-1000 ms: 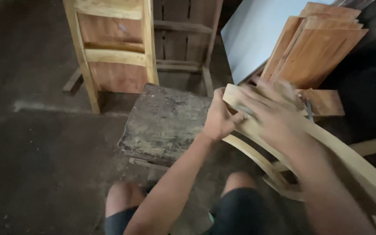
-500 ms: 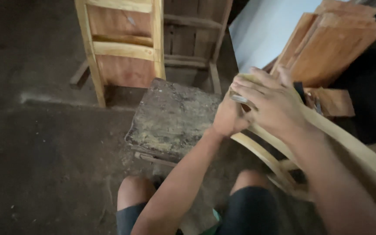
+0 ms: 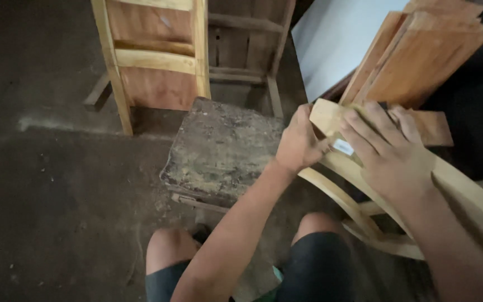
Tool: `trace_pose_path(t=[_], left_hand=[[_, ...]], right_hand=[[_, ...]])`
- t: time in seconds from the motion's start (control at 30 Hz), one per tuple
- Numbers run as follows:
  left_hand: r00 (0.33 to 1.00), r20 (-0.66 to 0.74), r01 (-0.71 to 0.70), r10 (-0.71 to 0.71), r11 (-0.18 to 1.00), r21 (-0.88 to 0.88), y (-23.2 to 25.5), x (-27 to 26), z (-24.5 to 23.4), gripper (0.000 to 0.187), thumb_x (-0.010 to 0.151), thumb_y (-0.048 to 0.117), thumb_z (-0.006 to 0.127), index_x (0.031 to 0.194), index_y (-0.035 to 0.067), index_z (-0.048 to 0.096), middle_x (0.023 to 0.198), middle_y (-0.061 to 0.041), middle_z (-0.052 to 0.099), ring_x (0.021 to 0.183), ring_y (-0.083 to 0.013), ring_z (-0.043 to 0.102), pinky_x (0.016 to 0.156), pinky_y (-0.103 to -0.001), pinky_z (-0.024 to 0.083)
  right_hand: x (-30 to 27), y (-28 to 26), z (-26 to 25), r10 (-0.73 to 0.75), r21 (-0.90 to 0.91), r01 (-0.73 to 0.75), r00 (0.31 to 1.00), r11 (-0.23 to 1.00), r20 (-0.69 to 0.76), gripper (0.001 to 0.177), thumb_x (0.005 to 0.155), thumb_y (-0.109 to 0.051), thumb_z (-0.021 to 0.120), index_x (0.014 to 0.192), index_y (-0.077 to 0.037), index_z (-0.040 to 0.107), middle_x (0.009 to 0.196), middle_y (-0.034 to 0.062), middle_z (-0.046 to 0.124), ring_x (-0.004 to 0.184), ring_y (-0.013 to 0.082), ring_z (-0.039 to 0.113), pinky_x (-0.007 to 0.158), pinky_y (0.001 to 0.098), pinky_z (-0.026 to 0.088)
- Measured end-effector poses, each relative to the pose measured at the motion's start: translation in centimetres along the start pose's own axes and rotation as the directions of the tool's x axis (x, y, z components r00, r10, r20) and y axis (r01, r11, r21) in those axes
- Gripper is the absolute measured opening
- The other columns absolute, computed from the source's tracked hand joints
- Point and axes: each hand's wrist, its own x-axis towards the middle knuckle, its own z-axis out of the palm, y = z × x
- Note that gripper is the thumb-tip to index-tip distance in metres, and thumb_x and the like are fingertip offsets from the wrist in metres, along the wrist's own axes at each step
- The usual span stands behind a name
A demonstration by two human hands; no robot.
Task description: The person sands the wooden surfaces of a chair using a piece of sandpaper, moving their hands across the seat, backrest, and legs to smooth the wood.
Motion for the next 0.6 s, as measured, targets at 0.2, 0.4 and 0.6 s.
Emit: trace_pose_path(t=[0.2, 0.4, 0.6], left_hand=[[0.975, 0.119, -0.202, 0.189, 0.974, 0.106, 0.8, 0.7, -1.3, 0.073, 0.082, 0.022, 0.083, 0.144, 0.009, 0.047, 0.134, -0.023, 0.064, 0.121, -0.045, 0.062, 0.097, -0.048, 0.053], [0.977, 0.086, 0.193, -0.194, 0.981, 0.015, 4.2, 0.7, -2.0, 0.089, 0.066, 0.04, 0.091, 0.133, 0.004, 0.044, 0.119, -0.02, 0.066, 0.109, -0.0387, 0.069, 0.091, -0.046, 0.056], [0.997, 0.047, 0.056, -0.057, 0.998, 0.025, 2.7, 0.6, -1.6, 0.074, 0.09, 0.037, 0.078, 0.147, 0.004, 0.045, 0.135, -0.021, 0.064, 0.121, -0.0417, 0.064, 0.098, -0.044, 0.055]], right_hand=[[5.9, -2.7, 3.5, 0.099, 0.262, -0.099, 0.995, 0.96, 0.011, 0.042, 0.089, -0.009, 0.067, 0.132, -0.008, 0.068, 0.141, 0.0058, 0.066, 0.14, 0.029, 0.058, 0.113, 0.042, 0.048], [0.5, -2.6, -3.5, 0.36, 0.333, -0.348, 0.933, 0.877, 0.026, 0.039, 0.093, -0.006, 0.059, 0.131, 0.0, 0.061, 0.138, 0.0211, 0.063, 0.133, 0.035, 0.058, 0.113, 0.0487, 0.045], [3.3, -2.0, 2.2, 0.237, 0.324, -0.23, 0.971, 0.918, 0.016, 0.049, 0.089, -0.014, 0.063, 0.135, 0.001, 0.063, 0.137, 0.0212, 0.066, 0.132, 0.0349, 0.061, 0.115, 0.0479, 0.046]])
